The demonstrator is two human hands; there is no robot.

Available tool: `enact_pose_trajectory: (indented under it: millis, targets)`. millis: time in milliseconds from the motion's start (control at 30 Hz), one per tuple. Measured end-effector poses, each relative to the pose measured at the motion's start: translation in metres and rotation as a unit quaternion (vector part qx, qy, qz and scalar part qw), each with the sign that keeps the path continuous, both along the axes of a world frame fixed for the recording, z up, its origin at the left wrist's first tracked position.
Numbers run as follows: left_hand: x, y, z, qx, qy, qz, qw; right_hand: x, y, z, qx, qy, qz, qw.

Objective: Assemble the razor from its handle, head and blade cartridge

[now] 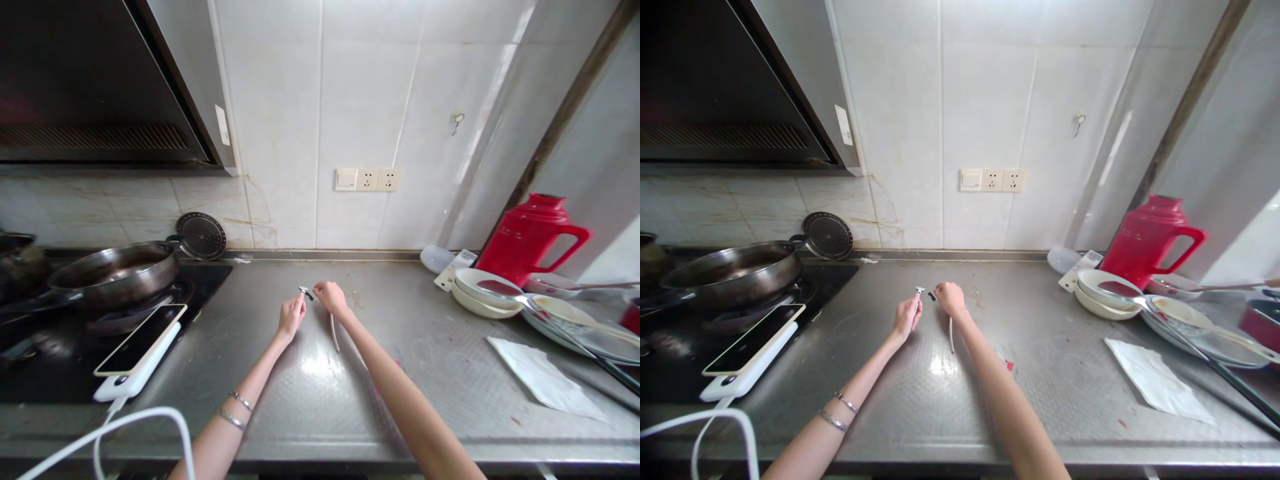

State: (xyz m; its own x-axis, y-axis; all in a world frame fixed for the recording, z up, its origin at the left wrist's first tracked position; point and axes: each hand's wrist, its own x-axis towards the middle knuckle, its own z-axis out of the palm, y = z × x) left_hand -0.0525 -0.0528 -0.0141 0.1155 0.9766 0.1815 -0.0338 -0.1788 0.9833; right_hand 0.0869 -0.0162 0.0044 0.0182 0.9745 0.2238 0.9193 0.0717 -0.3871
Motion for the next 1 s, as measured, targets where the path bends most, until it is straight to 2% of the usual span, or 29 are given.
enact_pose_trajectory:
  millis: [200, 367, 500, 633, 800, 900, 1000]
  targets:
    - [0.002, 0.000, -0.002, -0.007, 0.002, -0.008, 1.000, 0.027, -0.031, 0.011, -0.026, -0.041, -0.059, 0.997]
    - [0.004, -0.002, -0.002, 0.007, -0.012, 0.011, 1.000, 0.027, -0.067, 0.009, -0.147, -0.072, 0.010, 0.987]
    - [0.005, -0.002, -0.003, 0.020, -0.013, 0.008, 1.000, 0.019, -0.084, 0.003, -0.161, -0.099, 0.007, 0.982]
    - [0.005, -0.002, -0.006, 0.035, -0.003, -0.005, 0.999, 0.017, -0.083, -0.007, -0.169, -0.090, 0.006, 0.981]
    - [0.006, -0.005, -0.004, 0.048, 0.007, -0.035, 0.998, 0.028, -0.074, -0.020, -0.174, -0.007, 0.029, 0.984]
    - [0.008, -0.009, -0.002, 0.046, 0.021, -0.046, 0.998, 0.038, -0.070, -0.024, -0.206, 0.100, 0.052, 0.972]
    - [0.011, -0.010, -0.002, 0.045, 0.022, -0.047, 0.998, 0.053, -0.064, -0.023, -0.185, 0.216, 0.041, 0.958]
